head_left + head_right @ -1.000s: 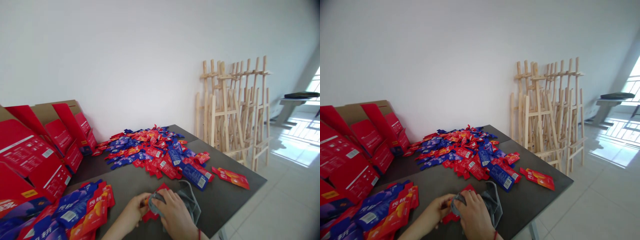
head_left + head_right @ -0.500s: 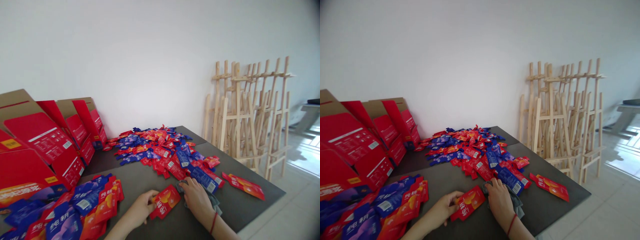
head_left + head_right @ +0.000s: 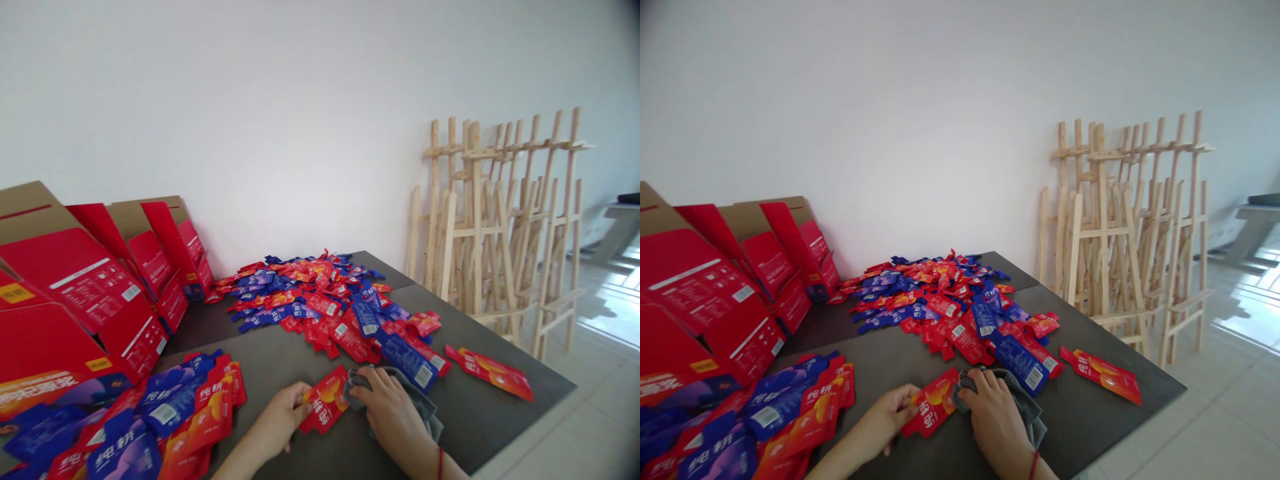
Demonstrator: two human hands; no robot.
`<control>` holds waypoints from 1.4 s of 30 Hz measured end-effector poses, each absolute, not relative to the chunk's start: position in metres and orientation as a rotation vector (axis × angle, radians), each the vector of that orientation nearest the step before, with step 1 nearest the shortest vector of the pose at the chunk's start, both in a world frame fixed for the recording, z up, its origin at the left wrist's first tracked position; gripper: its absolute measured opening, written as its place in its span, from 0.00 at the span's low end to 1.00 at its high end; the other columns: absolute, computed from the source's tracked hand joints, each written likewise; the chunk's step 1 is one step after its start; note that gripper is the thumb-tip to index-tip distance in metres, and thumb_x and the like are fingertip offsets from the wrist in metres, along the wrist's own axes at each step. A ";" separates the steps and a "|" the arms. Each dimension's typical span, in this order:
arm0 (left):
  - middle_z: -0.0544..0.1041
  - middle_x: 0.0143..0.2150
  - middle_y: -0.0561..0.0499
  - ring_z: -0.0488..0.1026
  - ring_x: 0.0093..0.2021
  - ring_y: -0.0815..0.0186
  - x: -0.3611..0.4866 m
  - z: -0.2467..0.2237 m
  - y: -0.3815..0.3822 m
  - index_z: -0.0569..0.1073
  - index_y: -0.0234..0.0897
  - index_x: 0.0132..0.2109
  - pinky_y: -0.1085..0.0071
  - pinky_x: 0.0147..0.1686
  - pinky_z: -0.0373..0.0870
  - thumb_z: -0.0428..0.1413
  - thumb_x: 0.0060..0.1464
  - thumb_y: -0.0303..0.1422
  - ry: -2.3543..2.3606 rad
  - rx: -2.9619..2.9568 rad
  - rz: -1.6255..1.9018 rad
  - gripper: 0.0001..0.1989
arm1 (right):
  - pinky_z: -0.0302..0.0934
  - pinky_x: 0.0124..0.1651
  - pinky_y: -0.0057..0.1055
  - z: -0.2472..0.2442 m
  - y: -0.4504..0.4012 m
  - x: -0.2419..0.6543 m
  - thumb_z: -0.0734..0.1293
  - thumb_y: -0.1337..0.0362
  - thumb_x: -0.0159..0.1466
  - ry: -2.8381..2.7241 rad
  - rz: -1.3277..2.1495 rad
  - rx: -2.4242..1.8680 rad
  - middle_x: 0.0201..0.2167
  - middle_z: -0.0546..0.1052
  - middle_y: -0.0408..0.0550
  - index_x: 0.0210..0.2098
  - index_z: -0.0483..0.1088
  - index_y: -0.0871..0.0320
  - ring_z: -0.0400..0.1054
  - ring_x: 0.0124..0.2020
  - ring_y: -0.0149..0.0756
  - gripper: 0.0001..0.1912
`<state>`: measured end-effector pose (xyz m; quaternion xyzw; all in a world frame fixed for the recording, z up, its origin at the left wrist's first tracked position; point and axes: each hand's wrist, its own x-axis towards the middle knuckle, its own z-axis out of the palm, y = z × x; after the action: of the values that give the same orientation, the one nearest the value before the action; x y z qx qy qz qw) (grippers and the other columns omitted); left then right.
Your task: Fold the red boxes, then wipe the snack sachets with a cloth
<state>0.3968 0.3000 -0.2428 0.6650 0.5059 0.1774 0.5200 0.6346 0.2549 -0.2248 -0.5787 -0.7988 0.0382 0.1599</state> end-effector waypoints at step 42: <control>0.69 0.27 0.56 0.60 0.18 0.76 0.396 -0.244 0.302 0.69 0.34 0.44 0.83 0.08 0.56 0.49 0.50 0.36 1.160 1.559 0.444 0.15 | 0.54 0.53 0.40 -0.235 0.262 0.636 0.58 0.73 0.65 -2.347 -0.054 -1.597 0.60 0.67 0.43 0.53 0.70 0.42 0.60 0.56 0.44 0.23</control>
<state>0.3964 0.3024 -0.2437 0.6567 0.4886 0.1871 0.5432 0.6358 0.2617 -0.2345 -0.5561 -0.8171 -0.0187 0.1506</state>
